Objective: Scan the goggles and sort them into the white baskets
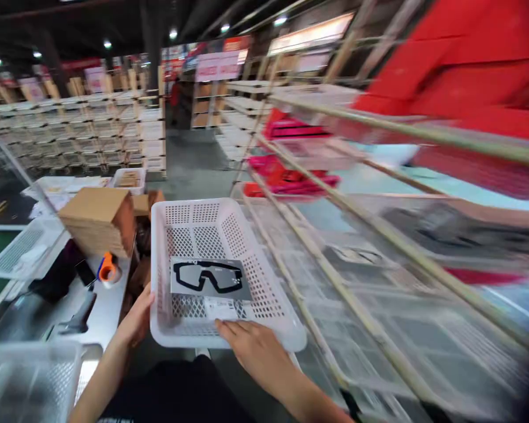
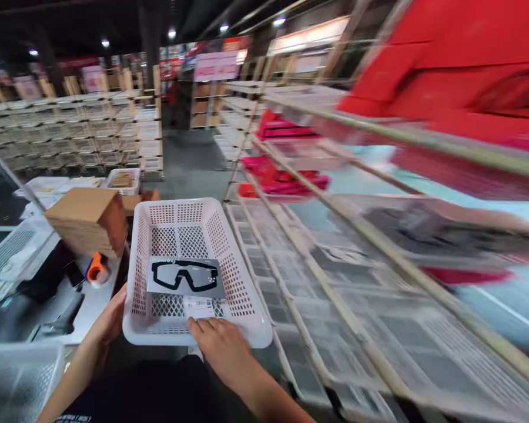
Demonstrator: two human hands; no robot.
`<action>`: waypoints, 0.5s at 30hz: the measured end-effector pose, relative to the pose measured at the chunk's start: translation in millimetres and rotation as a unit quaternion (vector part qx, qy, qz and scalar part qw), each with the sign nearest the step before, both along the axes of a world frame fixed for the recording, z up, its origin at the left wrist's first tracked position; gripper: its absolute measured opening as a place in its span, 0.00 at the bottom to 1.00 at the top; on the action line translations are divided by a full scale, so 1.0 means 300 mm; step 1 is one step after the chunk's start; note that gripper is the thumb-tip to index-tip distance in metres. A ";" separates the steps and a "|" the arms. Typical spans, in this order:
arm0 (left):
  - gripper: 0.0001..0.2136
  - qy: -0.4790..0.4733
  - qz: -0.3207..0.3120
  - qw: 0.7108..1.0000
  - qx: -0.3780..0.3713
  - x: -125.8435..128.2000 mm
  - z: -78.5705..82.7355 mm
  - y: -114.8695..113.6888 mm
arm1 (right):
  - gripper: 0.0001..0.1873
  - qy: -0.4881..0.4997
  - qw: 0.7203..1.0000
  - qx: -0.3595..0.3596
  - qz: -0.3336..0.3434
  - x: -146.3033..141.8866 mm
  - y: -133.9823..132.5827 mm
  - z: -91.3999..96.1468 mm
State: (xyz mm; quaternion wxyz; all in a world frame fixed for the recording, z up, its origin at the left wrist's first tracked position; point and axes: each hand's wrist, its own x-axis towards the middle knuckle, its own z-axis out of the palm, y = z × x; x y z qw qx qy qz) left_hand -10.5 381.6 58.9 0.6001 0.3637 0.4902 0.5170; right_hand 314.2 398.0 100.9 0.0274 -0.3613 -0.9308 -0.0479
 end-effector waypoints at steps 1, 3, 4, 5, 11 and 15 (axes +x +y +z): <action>0.41 0.004 0.060 0.998 0.010 -0.048 0.013 -0.067 | 0.32 0.017 0.998 0.031 0.058 -0.091 0.008 -0.031; 0.39 0.018 0.208 0.978 0.016 -0.137 0.024 -0.220 | 0.29 0.052 0.983 0.080 0.154 -0.274 0.012 -0.073; 0.39 0.026 0.281 0.959 0.021 -0.176 0.025 -0.304 | 0.27 0.069 0.974 0.098 0.192 -0.363 0.007 -0.081; 0.38 0.030 0.346 0.938 0.027 -0.211 0.026 -0.392 | 0.25 0.088 0.963 0.109 0.230 -0.448 -0.001 -0.079; 0.34 0.062 0.654 0.754 0.012 -0.252 0.036 -0.962 | 0.22 0.329 0.790 0.000 0.518 -0.835 0.003 -0.013; 0.33 0.058 0.797 0.601 -0.034 -0.103 0.028 -1.321 | 0.15 0.436 0.778 -0.098 0.441 -1.085 0.108 -0.146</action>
